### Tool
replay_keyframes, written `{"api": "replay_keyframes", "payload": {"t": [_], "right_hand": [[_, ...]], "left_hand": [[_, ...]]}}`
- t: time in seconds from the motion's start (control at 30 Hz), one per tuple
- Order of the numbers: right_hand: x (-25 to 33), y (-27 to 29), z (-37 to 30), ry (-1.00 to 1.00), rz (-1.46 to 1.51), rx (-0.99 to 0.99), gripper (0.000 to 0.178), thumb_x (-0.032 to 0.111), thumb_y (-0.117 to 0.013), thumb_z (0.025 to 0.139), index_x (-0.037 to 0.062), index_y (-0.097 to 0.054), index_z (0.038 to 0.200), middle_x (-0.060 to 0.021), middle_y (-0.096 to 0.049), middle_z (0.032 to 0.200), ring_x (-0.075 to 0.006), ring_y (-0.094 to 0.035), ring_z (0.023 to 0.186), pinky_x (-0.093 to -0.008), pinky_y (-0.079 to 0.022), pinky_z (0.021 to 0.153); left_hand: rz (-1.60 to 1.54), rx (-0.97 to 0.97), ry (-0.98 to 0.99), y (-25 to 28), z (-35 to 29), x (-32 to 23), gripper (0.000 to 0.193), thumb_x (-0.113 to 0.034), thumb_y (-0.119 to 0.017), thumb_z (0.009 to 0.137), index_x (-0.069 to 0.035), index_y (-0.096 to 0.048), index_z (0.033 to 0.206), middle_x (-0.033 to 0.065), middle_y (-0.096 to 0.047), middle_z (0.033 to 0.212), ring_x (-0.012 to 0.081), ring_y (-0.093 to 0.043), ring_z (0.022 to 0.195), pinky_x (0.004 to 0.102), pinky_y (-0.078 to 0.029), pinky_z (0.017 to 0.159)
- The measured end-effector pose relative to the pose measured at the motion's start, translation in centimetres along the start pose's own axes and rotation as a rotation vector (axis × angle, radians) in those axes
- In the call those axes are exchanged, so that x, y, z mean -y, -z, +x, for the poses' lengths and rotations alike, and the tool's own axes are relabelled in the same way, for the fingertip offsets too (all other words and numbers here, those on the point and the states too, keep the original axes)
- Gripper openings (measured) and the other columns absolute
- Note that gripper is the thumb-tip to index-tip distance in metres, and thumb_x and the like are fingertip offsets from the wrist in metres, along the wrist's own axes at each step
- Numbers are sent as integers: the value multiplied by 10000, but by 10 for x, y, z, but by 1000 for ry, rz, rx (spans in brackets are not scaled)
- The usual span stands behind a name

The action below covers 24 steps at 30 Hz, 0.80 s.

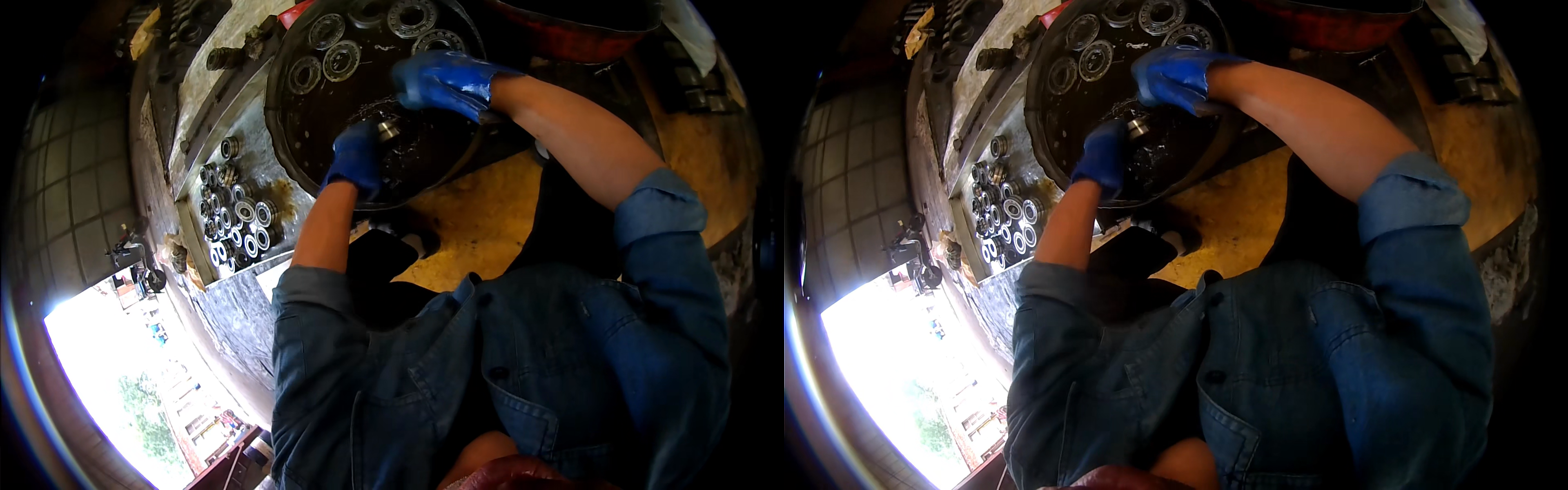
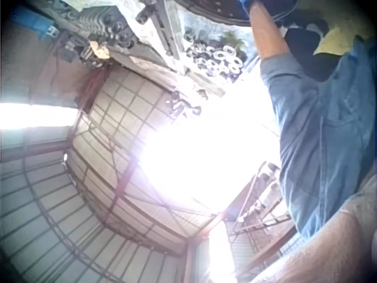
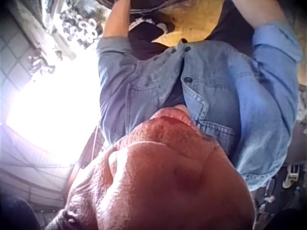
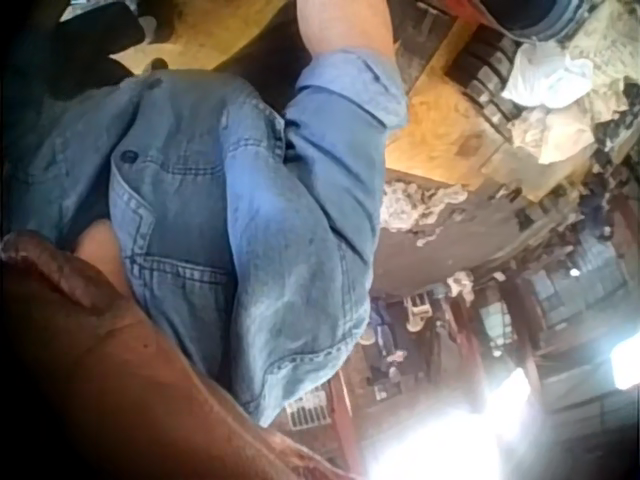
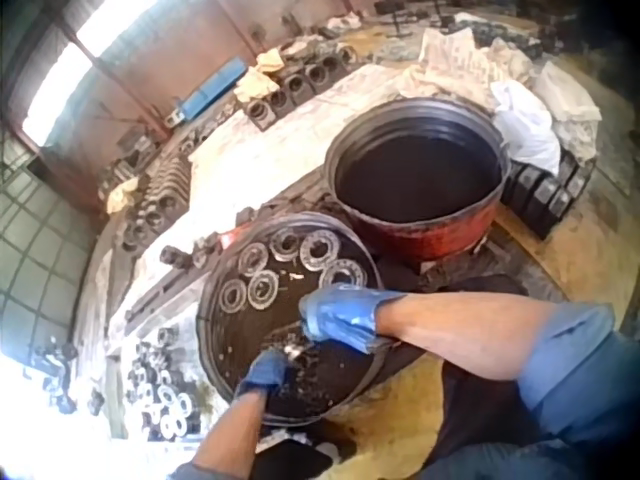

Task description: The person scrubs metal ball bearings with a brush in a bucket of dark liquid, rinses them in a second bucket, and places them on a metal tray. They repeat this process for several bearings, occasionally using a spray bottle to apply liquid to the parts.

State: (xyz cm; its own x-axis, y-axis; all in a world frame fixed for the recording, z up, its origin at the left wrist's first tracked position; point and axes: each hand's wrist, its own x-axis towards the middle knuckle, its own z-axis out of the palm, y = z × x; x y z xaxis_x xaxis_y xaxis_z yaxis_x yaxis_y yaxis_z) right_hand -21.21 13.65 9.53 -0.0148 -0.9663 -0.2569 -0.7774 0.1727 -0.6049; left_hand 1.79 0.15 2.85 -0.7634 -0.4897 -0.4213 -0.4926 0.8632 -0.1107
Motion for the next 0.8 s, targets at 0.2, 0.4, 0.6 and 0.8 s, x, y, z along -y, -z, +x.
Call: {"api": "replay_keyframes", "payload": {"t": [0.2, 0.4, 0.6, 0.8], "right_hand": [[-9, -4, 8, -52, 2, 16, 375, 353, -647, 890, 74, -687, 1139, -164, -714, 1067, -332, -680, 1003, -454, -530, 882], [29, 6, 5, -27, -38, 42, 378, 356, -643, 886, 66, -689, 1125, -168, -714, 1056, -327, -682, 995, -453, -527, 878], [7, 0, 7, -87, -53, 56, 372, 347, -636, 890, 79, -682, 1143, -161, -712, 1069, -333, -679, 1006, -451, -525, 881], [1, -4, 5, -56, -50, 53, 370, 341, -636, 890, 77, -679, 1146, -159, -711, 1083, -335, -676, 1011, -451, -524, 876]], "left_hand": [[6, 130, -19, 13, 12, -14, 396, -314, -718, 803, -54, -726, 1101, 200, -709, 1138, 369, -667, 1110, 458, -527, 910], [-684, 303, 523, -27, 7, 35, 320, -219, -713, 834, -75, -715, 1120, 195, -693, 1189, 340, -672, 1117, 441, -530, 940], [-502, 306, 427, 27, 0, -19, 388, -267, -739, 806, -31, -710, 1113, 180, -728, 1105, 293, -703, 1056, 406, -540, 908], [63, 167, -71, 17, 0, -16, 422, -283, -697, 862, -102, -651, 1241, 188, -700, 1150, 387, -672, 1048, 454, -541, 862]]}}
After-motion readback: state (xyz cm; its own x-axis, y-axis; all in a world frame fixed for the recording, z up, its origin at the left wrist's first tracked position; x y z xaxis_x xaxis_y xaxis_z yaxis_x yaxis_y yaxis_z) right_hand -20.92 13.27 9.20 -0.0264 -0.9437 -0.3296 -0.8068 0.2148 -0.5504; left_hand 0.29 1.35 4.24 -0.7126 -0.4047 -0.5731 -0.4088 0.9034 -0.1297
